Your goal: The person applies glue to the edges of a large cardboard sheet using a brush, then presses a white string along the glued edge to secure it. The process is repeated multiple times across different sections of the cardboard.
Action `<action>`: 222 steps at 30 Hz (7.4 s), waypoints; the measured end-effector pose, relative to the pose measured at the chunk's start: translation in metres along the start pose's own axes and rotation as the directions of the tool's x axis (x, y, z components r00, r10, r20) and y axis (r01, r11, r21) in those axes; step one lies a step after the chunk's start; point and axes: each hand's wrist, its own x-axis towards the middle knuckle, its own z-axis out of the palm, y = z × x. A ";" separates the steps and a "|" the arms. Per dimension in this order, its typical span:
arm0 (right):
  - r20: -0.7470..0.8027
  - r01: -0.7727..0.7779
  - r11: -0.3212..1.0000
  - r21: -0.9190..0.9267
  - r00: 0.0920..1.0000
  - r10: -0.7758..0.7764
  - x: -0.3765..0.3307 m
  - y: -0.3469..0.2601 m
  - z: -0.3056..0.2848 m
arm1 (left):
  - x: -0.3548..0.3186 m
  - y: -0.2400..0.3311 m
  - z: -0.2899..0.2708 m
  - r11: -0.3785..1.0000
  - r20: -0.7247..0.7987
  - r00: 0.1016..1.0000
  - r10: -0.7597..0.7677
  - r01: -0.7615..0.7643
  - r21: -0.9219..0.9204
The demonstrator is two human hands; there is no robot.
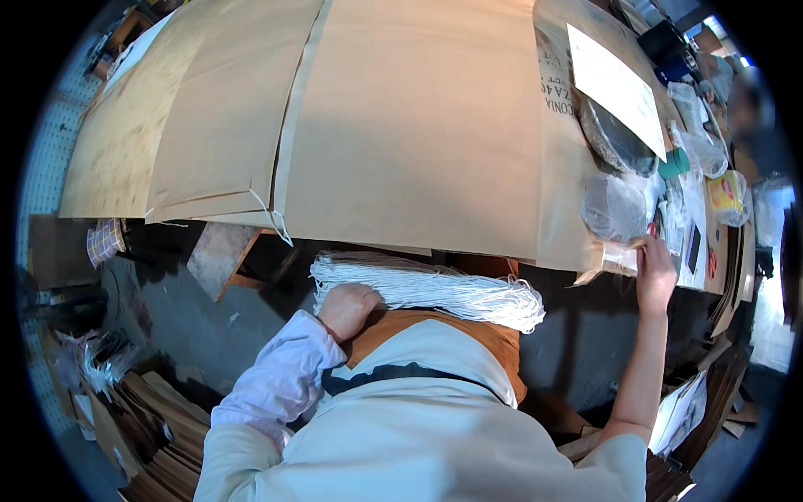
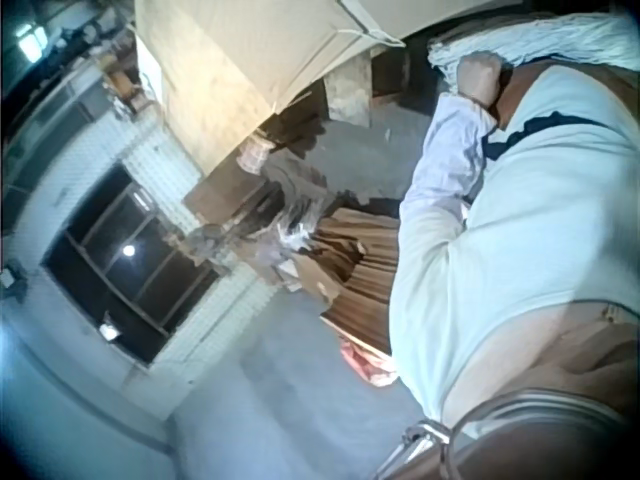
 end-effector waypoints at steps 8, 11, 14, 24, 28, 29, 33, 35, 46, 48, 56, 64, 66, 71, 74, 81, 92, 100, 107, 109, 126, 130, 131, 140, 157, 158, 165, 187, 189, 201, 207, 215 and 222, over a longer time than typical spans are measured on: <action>0.185 -0.229 0.024 0.973 0.839 0.512 0.049 -0.190 -0.049 | -0.029 0.031 -0.033 0.990 -0.301 0.944 -0.135 0.143 0.003; 0.368 -0.376 -0.018 0.927 0.895 0.253 0.080 -0.274 -0.046 | -0.036 0.039 -0.054 0.962 -0.312 0.925 -0.216 0.257 0.095; 0.391 -0.379 -0.102 0.920 0.907 0.158 0.108 -0.325 -0.034 | -0.036 0.044 -0.071 0.928 -0.413 0.884 -0.221 0.321 0.191; 0.275 -0.296 0.292 0.909 0.955 0.111 0.120 -0.328 -0.004 | 0.009 0.009 -0.084 0.852 -0.379 0.911 -0.164 0.324 0.410; 0.270 -0.403 0.497 0.768 0.909 0.318 0.092 -0.264 -0.002 | 0.012 0.008 -0.082 0.871 -0.355 0.917 -0.180 0.317 0.376; 0.247 -0.402 0.562 0.723 0.910 0.333 0.087 -0.252 -0.004 | 0.013 0.009 -0.082 0.884 -0.345 0.921 -0.182 0.307 0.353; 0.119 -0.337 0.756 0.561 0.937 0.329 0.079 -0.229 -0.009 | 0.013 0.013 -0.080 0.864 -0.351 0.918 -0.185 0.322 0.386; 0.021 -0.244 0.838 0.488 0.963 0.268 0.080 -0.232 -0.002 | 0.013 0.014 -0.080 0.863 -0.333 0.923 -0.192 0.320 0.390; -0.134 0.101 0.140 0.985 0.958 0.252 0.098 -0.326 -0.004 | 0.013 0.018 -0.082 0.870 -0.348 0.922 -0.169 0.306 0.387; 0.050 -0.059 0.030 0.998 0.970 0.239 0.096 -0.333 0.007 | 0.013 0.019 -0.081 0.862 -0.330 0.923 -0.195 0.322 0.391; 0.111 -0.377 0.577 0.725 0.890 0.442 0.064 -0.226 0.001 | 0.016 0.019 -0.081 0.842 -0.317 0.929 -0.191 0.321 0.433; 0.407 -0.209 -0.482 0.851 0.843 0.353 0.074 -0.145 -0.025 | 0.010 0.019 -0.081 0.871 -0.403 0.897 -0.183 0.337 0.356; 0.118 -0.043 -0.128 0.991 0.741 0.661 0.073 -0.114 -0.039 | 0.008 0.021 -0.083 0.946 -0.433 0.886 -0.166 0.267 0.183; -0.081 -0.159 0.987 0.033 0.984 0.161 0.015 -0.009 0.024 | -0.026 0.035 -0.098 0.277 0.010 0.853 -0.523 0.181 -0.944; -0.004 -0.183 0.971 0.152 0.983 0.186 0.009 -0.042 0.006 | -0.035 0.052 -0.131 0.368 0.032 0.920 -0.392 0.188 -0.910; 0.029 0.022 0.086 0.996 0.830 -0.557 -0.004 -0.243 -0.032 | -0.030 0.082 -0.184 0.747 -0.369 0.919 -0.142 -0.145 -0.648; 0.494 -0.525 0.199 0.827 0.849 0.186 0.045 -0.143 -0.005 | 0.029 -0.022 -0.160 0.941 -0.364 0.891 -0.271 0.166 -0.296; 0.194 -0.357 0.593 0.721 0.927 0.322 0.036 -0.164 0.058 | 0.035 -0.051 -0.114 0.963 -0.475 0.843 -0.252 0.173 -0.205; 0.682 -0.658 -0.224 0.719 0.730 0.047 0.047 -0.153 0.029 | 0.037 -0.021 -0.123 0.865 -0.512 0.829 0.224 0.073 0.497; 0.573 -0.586 0.032 0.810 0.801 0.172 0.043 -0.160 0.039 | 0.029 -0.032 -0.105 0.933 -0.505 0.850 0.148 0.050 0.356; 0.230 -0.367 0.598 0.713 0.928 0.294 0.071 -0.202 0.050 | 0.053 -0.044 -0.122 0.947 -0.355 0.879 -0.317 0.275 -0.165; -0.038 -0.259 0.907 0.332 0.957 0.287 0.062 -0.217 0.056 | 0.061 -0.017 -0.110 0.810 -0.572 0.703 -0.422 0.577 0.111; -0.100 -0.195 0.947 0.254 0.969 0.226 0.068 -0.227 0.046 | 0.062 -0.006 -0.112 0.788 -0.623 0.684 -0.379 0.592 0.170; 0.266 -0.222 0.892 0.394 0.957 0.120 0.054 -0.254 0.028 | 0.048 0.008 -0.087 0.873 -0.275 0.891 -0.360 0.426 0.239; 0.600 -0.465 -0.427 0.775 0.754 0.267 0.042 -0.174 -0.026 | 0.015 -0.020 -0.139 0.228 -0.070 0.737 -0.672 0.116 -0.967; 0.572 -0.546 -0.172 0.820 0.768 0.287 0.042 -0.179 -0.018 | 0.013 -0.025 -0.121 0.027 -0.022 0.670 -0.742 -0.003 -1.000; 0.396 -0.397 0.347 0.849 0.915 0.079 0.099 -0.296 0.025 | -0.063 -0.128 -0.165 0.816 -0.820 0.187 -0.541 0.351 -0.459; 0.135 -0.328 0.925 0.192 0.942 0.306 0.048 -0.108 -0.021 | -0.045 -0.111 -0.149 0.940 -0.780 0.609 -0.145 0.331 0.083; 0.227 -0.394 0.905 -0.160 0.878 0.422 0.026 -0.053 -0.024 | -0.004 -0.045 -0.123 0.959 -0.670 0.742 0.026 0.170 0.226; 0.082 -0.431 0.316 0.846 0.689 0.720 0.063 0.004 -0.032 | 0.111 0.015 -0.092 0.834 -0.120 0.948 0.295 -0.194 0.516; 0.030 -0.626 0.405 0.667 0.565 0.824 0.133 0.063 0.060 | 0.103 0.041 -0.093 0.915 -0.155 0.939 0.308 -0.247 0.320; 0.061 -0.521 0.281 0.806 0.546 0.836 0.144 0.057 0.044 | 0.023 0.019 -0.016 0.961 -0.077 0.996 0.034 -0.011 0.276; 0.133 -0.674 0.341 0.655 0.547 0.826 0.138 0.055 0.042 | 0.026 0.026 -0.021 0.987 -0.230 0.966 0.120 -0.090 0.135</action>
